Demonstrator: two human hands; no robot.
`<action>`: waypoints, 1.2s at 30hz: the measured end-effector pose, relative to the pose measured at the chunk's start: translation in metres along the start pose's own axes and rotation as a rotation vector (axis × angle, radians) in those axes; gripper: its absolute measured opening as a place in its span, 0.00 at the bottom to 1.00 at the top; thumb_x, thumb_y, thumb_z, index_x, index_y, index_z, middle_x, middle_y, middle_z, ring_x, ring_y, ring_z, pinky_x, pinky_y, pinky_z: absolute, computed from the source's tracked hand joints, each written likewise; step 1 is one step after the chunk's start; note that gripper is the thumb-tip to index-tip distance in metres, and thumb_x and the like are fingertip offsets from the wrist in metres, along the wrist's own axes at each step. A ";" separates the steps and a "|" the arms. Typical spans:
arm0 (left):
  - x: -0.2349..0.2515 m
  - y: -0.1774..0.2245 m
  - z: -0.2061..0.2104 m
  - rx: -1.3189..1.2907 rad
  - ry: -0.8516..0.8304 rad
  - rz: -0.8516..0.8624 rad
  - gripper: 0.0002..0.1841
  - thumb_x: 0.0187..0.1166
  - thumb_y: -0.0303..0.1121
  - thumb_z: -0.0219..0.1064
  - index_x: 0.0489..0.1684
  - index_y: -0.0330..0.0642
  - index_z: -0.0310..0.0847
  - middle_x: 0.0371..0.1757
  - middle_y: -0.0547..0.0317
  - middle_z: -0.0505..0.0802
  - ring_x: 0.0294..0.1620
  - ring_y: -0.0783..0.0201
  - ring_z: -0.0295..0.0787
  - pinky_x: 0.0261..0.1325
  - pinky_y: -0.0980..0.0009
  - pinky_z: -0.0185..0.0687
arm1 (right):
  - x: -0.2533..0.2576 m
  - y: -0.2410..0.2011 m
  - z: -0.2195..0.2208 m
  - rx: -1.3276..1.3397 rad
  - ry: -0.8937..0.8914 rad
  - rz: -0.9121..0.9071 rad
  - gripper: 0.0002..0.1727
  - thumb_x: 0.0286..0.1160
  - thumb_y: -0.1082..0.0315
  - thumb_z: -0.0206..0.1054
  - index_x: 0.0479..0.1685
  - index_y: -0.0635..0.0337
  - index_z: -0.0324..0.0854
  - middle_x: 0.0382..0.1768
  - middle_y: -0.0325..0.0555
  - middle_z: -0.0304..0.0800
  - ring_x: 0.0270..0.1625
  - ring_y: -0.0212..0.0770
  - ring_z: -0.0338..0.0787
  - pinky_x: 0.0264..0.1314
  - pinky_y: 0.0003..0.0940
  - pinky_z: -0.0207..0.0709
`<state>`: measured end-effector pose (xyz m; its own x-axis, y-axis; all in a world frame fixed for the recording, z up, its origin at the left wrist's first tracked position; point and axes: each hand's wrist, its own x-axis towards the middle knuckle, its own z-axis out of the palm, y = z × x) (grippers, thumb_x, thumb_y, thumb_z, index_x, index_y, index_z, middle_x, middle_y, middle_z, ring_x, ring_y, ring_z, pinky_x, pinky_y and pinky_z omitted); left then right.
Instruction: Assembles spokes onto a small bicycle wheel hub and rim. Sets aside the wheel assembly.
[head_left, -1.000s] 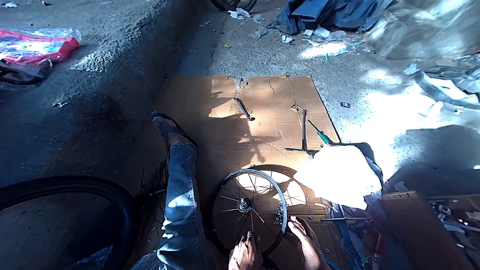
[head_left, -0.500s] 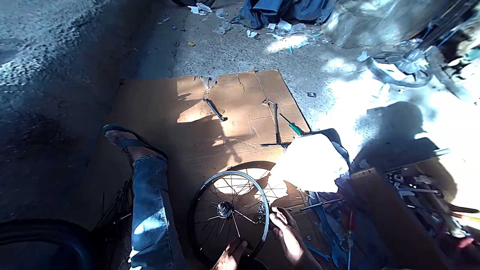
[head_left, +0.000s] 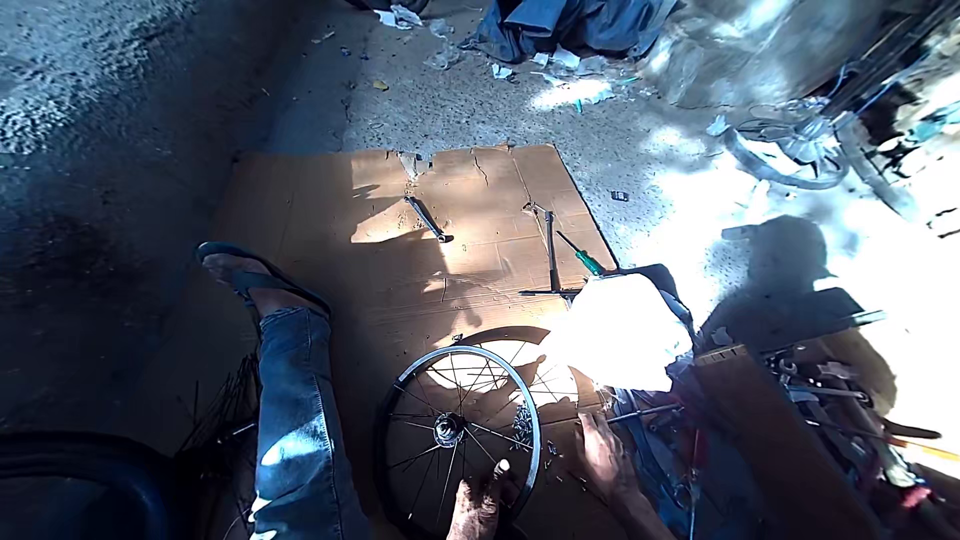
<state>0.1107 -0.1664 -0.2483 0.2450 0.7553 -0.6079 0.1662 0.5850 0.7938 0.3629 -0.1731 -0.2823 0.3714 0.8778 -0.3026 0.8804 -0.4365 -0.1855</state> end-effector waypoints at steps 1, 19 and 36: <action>0.002 0.000 0.005 -0.020 0.019 0.004 0.17 0.89 0.43 0.62 0.44 0.40 0.93 0.29 0.59 0.95 0.27 0.67 0.90 0.39 0.67 0.89 | 0.006 0.004 0.003 -0.055 0.007 -0.001 0.21 0.85 0.64 0.57 0.71 0.61 0.81 0.68 0.60 0.84 0.64 0.57 0.90 0.64 0.50 0.85; 0.023 -0.005 0.049 0.100 0.207 -0.086 0.23 0.88 0.57 0.57 0.42 0.51 0.93 0.31 0.63 0.93 0.32 0.65 0.89 0.46 0.58 0.86 | -0.062 -0.023 0.024 0.769 0.140 -0.262 0.09 0.65 0.64 0.75 0.41 0.56 0.92 0.38 0.37 0.94 0.37 0.31 0.92 0.45 0.34 0.88; 0.005 0.033 0.033 1.229 0.255 0.864 0.12 0.79 0.26 0.62 0.49 0.41 0.93 0.60 0.51 0.95 0.65 0.52 0.92 0.71 0.55 0.85 | -0.069 -0.049 0.004 1.211 -0.040 0.017 0.07 0.68 0.76 0.71 0.43 0.68 0.87 0.35 0.49 0.93 0.36 0.40 0.94 0.41 0.36 0.93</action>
<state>0.1483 -0.1535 -0.2245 0.5357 0.8308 0.1512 0.7608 -0.5525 0.3404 0.2925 -0.2130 -0.2562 0.3519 0.8728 -0.3383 0.0216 -0.3689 -0.9292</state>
